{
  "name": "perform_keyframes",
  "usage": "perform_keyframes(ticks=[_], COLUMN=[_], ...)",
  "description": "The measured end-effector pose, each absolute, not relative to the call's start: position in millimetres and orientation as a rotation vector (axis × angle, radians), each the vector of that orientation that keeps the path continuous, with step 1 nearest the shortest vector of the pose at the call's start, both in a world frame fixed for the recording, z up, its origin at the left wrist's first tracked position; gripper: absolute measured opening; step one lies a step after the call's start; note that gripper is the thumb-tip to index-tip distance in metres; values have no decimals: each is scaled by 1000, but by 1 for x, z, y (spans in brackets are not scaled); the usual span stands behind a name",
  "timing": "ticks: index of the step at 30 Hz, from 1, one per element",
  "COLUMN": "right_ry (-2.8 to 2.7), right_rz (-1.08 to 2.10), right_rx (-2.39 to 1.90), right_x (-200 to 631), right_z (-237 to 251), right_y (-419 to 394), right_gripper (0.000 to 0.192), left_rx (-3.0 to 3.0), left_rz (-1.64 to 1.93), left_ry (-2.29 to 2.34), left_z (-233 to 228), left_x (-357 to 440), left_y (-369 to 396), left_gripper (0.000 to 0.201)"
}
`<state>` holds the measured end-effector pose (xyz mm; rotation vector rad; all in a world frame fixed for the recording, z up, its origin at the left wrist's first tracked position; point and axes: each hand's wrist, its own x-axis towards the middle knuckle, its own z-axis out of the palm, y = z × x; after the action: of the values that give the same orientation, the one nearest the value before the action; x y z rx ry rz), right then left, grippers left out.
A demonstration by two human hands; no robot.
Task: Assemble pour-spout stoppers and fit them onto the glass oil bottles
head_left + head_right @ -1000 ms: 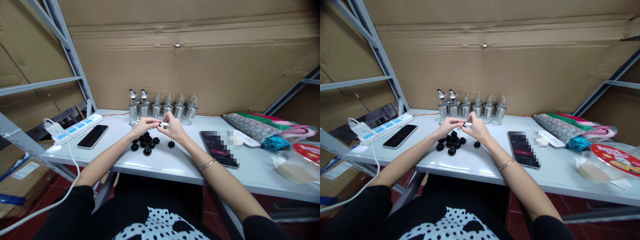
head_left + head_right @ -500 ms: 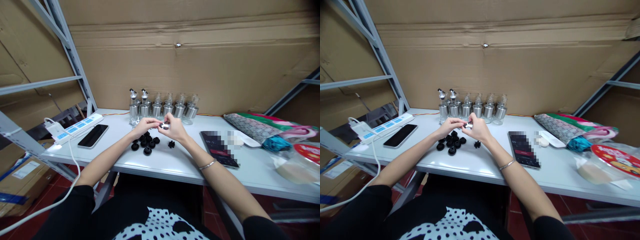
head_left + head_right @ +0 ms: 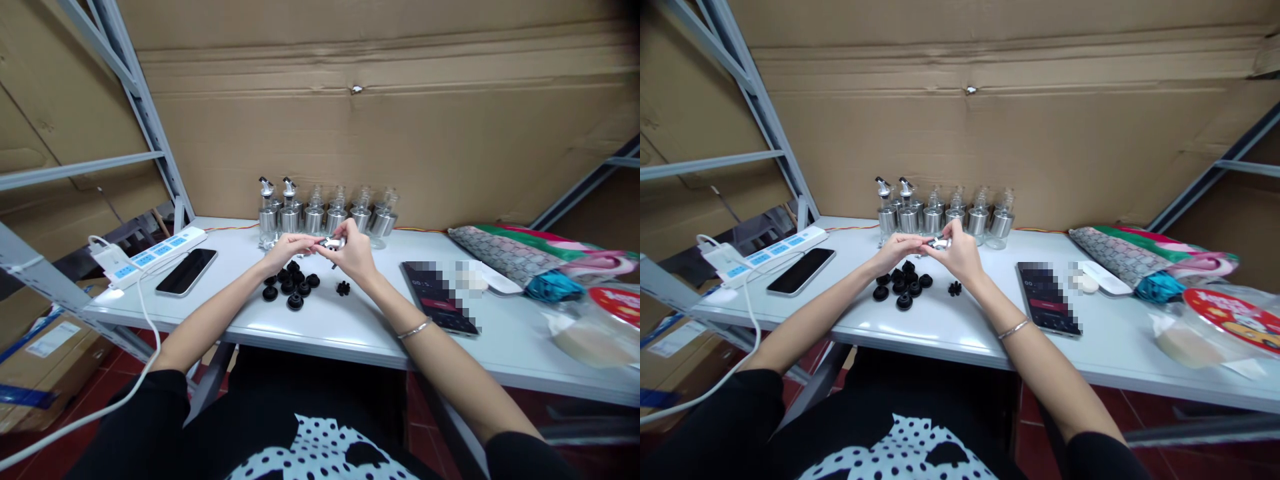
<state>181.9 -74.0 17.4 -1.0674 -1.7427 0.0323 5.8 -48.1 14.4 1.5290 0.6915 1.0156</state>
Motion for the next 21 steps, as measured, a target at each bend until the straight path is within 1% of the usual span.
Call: perform_keyframes(ticks=[3,8,12,16,18,21], right_ry=[-1699,-1674,-1636,-1600,-1595,-1618], right_rz=[-30,-9,26,41,41,20], right_rx=[-1020,-1025,-1057,-1047,-1043,-1021], right_x=[182,180,180,183,184,185], right_z=[18,22,24,26,27,26], right_y=[-73,-77,-77,-75,-74,-74], right_gripper=[40,46,41,38,37,35], left_rx=[1540,1709,2029,2409,2500,2535], left_rz=[1008,1006,1203,1268,1243,1134], left_ry=[681,712,997,1224,1316,1435], left_z=[15,18,34,60,68,70], left_x=[6,7,14,30,39,50], left_y=[-50,-47,-32,-4,11,31], left_gripper=[39,41,48,58,56,42])
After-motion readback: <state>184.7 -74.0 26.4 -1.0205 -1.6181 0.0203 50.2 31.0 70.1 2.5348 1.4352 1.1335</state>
